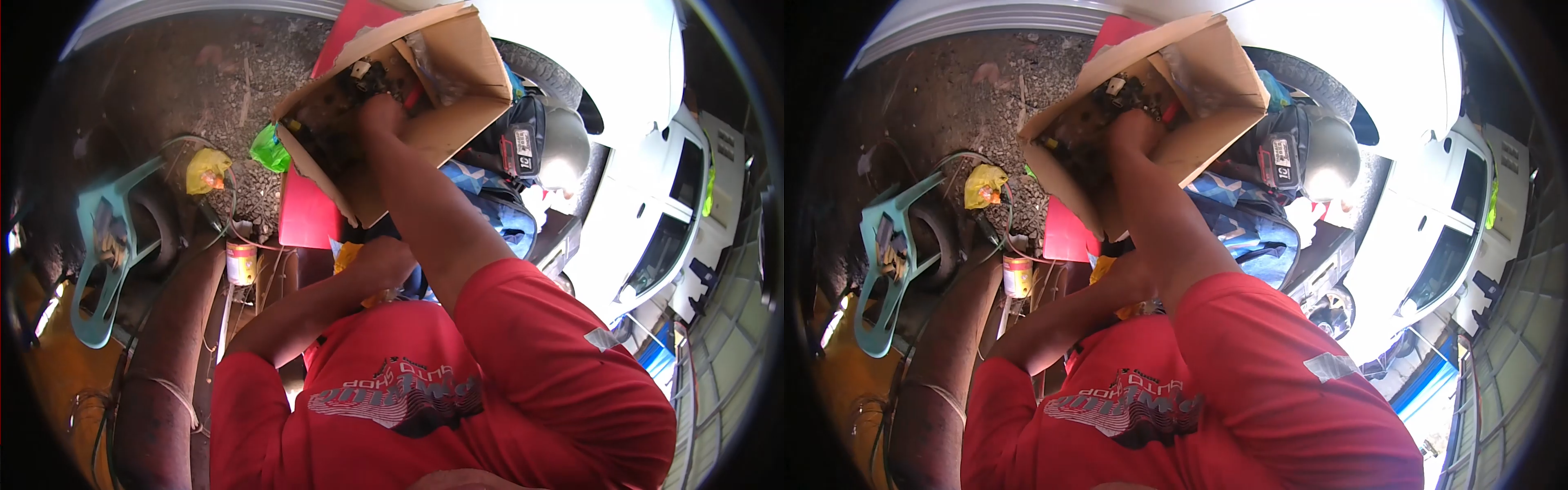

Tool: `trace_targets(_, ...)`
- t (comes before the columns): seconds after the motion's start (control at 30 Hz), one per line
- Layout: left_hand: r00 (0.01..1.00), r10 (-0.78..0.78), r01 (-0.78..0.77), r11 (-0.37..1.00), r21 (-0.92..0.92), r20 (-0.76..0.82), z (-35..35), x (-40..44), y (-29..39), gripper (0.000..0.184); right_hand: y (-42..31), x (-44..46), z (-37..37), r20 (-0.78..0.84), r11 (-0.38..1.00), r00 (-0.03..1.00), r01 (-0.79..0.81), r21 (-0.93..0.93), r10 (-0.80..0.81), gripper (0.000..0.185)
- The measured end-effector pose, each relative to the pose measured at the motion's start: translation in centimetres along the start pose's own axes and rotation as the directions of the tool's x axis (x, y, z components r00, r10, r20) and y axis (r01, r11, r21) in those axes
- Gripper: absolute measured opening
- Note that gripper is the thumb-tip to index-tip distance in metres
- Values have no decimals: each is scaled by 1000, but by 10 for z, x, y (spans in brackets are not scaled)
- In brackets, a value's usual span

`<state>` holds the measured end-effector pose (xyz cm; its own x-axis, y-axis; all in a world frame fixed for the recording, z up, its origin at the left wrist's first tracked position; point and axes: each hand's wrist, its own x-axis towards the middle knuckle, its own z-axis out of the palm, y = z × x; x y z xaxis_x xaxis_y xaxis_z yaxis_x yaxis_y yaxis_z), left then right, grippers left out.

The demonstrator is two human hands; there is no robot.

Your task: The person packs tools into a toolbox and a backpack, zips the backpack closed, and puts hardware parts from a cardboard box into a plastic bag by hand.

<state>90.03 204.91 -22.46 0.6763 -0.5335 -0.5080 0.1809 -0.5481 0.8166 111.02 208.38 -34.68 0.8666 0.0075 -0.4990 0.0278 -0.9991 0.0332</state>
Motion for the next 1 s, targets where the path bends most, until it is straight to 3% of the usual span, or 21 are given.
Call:
trace_targets(0.07, 991, 17, -24, 998, -52, -134, 9, 2, -5, 26, 5, 11, 17, 1, 999, 1000, -13, 41, 13, 27)
trace_targets(0.13, 997, -4, 2, 1000, -25, -79, 7, 3, -4, 24, 6, 14, 22, -59, 911, 965, -221, 348, 257, 28)
trace_targets(0.3, 999, -27, 27, 1000, -9, -43, 4, 4, -2, 21, 1, 4, -7, 3, 891, 958, -268, 367, 287, 29)
trace_targets(0.37, 988, 83, -85, 996, -12, -129, 20, 12, -14, 20, -1, 14, -6, 8, 900, 959, -270, 342, 285, 30)
trace_targets(0.47, 983, 79, -81, 997, -6, -168, 19, 8, -12, 22, 15, 42, 30, -100, 924, 969, -181, 336, 226, 30)
trace_targets(0.5, 980, 74, -76, 997, -8, -183, 15, 5, -9, 23, 20, 48, 36, -204, 946, 977, 14, 325, 56, 31)
trace_targets(0.57, 996, 74, -69, 992, 108, -46, -8, -6, 5, 28, 21, 50, 29, -296, 932, 948, 208, 297, -117, 32)
trace_targets(0.6, 997, 72, -67, 993, 102, -42, -4, -6, 4, 28, 17, 45, 11, -65, 953, 951, 304, 6, -303, 31)
trace_targets(0.63, 997, 79, -76, 984, 161, -11, -1, -1, 1, 30, 12, 43, -12, 207, 857, 892, 446, -256, -402, 32)
trace_targets(0.67, 996, 84, -87, 972, 219, 19, 3, 2, -1, 32, 10, 32, -37, 208, 855, 891, 449, -259, -405, 32)
trace_targets(0.7, 996, 84, -86, 973, 216, 17, 6, 4, -3, 32, 10, 13, -64, 241, 943, 942, 158, 292, -233, 27)
trace_targets(0.73, 995, 97, -94, 976, 197, -8, 8, 6, -5, 30, 12, -1, -86, 361, 664, 927, -209, 718, -99, 22)
trace_targets(0.77, 994, 108, -100, 979, 178, -34, 10, 6, -6, 32, 19, -6, -101, 361, 667, 927, -204, 717, -105, 22)
trace_targets(0.83, 991, 123, -114, 977, 183, -42, 9, 5, -7, 34, 37, -12, -130, 373, 490, 878, -193, 850, -301, 11)
trace_targets(1.0, 980, 183, -167, 970, 177, -80, -2, -5, 1, 40, 74, -47, -177, 366, 372, 828, -210, 904, -425, 4)
